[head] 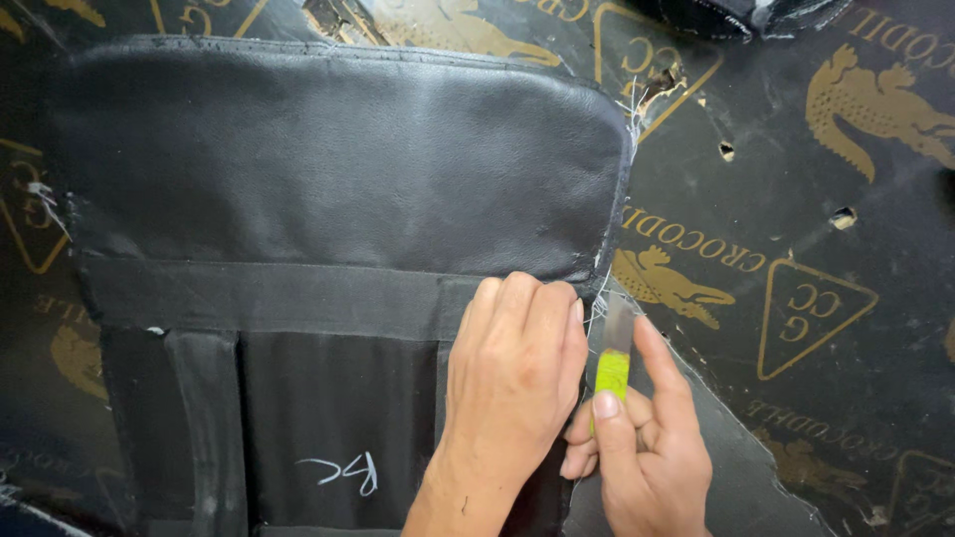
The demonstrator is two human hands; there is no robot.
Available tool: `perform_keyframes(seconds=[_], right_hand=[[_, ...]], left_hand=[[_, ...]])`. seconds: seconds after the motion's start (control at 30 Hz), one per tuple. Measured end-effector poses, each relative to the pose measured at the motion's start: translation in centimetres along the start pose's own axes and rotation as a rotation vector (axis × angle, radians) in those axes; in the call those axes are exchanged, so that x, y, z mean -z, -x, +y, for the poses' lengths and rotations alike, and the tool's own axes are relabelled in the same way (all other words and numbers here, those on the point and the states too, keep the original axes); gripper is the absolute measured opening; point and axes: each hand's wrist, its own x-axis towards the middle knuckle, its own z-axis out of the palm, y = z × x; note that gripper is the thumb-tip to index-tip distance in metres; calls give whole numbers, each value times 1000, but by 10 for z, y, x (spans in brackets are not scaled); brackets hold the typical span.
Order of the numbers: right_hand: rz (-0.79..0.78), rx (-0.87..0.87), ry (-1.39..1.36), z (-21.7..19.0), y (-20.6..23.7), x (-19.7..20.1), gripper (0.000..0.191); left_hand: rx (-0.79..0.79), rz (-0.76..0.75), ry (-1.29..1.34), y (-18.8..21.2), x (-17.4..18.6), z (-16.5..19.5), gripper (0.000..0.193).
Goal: The person uses a green utility knife to trim loose threads and excess material along the stitched edges of a black leather bag. The person holds the bag steady with one hand while carefully scraping and cutting along the seams with the other.
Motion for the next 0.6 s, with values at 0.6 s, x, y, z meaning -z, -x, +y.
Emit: perform_keyframes(seconds=[0.6], right_hand=[[-144, 77, -1, 0, -7, -7, 66]], left_hand=[[-30, -4, 2, 4, -1, -2, 6]])
